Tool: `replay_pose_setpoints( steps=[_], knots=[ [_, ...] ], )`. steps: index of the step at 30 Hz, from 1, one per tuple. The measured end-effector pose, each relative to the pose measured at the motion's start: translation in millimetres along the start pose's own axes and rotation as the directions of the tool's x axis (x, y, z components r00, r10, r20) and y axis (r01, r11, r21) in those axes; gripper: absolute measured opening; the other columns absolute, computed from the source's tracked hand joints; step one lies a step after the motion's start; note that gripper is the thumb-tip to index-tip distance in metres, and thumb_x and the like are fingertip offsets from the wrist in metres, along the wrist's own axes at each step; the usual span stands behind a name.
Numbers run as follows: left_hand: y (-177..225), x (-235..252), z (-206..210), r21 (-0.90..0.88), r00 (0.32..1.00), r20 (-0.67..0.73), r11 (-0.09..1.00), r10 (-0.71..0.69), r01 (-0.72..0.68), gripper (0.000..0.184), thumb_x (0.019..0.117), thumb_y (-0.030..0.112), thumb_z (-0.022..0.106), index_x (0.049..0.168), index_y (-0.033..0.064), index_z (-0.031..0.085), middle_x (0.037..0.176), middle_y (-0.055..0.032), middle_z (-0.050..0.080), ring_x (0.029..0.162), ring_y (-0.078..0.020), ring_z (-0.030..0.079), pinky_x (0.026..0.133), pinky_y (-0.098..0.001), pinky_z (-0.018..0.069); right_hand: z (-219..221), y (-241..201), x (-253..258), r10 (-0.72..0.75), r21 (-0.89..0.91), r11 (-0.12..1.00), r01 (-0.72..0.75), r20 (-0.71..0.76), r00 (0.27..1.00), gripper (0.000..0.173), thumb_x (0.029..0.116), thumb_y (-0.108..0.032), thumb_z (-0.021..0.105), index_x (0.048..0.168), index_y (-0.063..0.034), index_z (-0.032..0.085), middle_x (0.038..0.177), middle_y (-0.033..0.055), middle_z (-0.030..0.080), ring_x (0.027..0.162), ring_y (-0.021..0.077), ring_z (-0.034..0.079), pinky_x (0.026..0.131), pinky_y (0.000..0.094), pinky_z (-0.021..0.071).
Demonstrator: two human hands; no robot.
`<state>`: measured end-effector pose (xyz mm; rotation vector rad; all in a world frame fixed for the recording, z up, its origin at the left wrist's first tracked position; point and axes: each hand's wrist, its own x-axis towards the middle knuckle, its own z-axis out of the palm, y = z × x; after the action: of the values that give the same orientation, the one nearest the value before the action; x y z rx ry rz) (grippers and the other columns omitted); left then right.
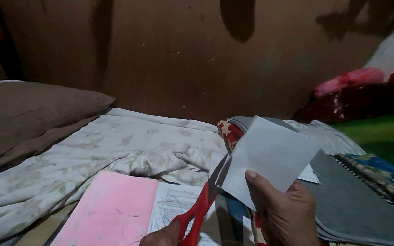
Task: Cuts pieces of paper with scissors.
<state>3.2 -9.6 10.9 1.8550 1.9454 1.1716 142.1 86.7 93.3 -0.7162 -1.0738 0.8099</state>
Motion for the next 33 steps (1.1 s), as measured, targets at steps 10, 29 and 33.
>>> replay_pose_setpoints(
  steps=[10,29,33],
  knots=[
    [-3,0,1,-0.053,1.0,0.019,0.999,0.003,-0.002,0.028,0.0938,0.016,0.068,0.092,-0.0116,0.069,0.072,-0.0243,0.068,0.064,-0.0391,0.069,0.062,-0.0545,0.0547,1,-2,-2,0.013,-0.006,1.0,-0.013,0.016,1.0,0.027,0.0765,0.02,0.066,0.09,-0.0026,0.062,0.071,-0.004,0.071,0.064,0.0025,0.07,0.059,0.0197,0.0615],
    [4,0,-10,-0.1,0.995,0.056,0.991,-0.082,0.087,0.029,0.0943,0.016,0.067,0.099,-0.0124,0.068,0.077,-0.0253,0.069,0.072,-0.0421,0.071,0.068,-0.0572,0.0557,9,2,-11,0.012,-0.035,0.999,-0.009,0.079,0.997,0.028,0.0766,0.02,0.065,0.091,-0.004,0.062,0.071,-0.0054,0.071,0.063,0.0019,0.07,0.059,0.0193,0.0607],
    [6,0,-8,-0.081,0.995,0.057,0.993,-0.081,0.085,0.03,0.0961,0.017,0.066,0.099,-0.013,0.068,0.079,-0.026,0.07,0.074,-0.0429,0.071,0.069,-0.0565,0.0564,10,2,-12,0.007,-0.043,0.999,-0.004,0.068,0.998,0.027,0.0764,0.019,0.066,0.09,-0.004,0.061,0.071,-0.006,0.071,0.063,0.0011,0.069,0.059,0.0183,0.0602]
  ],
)
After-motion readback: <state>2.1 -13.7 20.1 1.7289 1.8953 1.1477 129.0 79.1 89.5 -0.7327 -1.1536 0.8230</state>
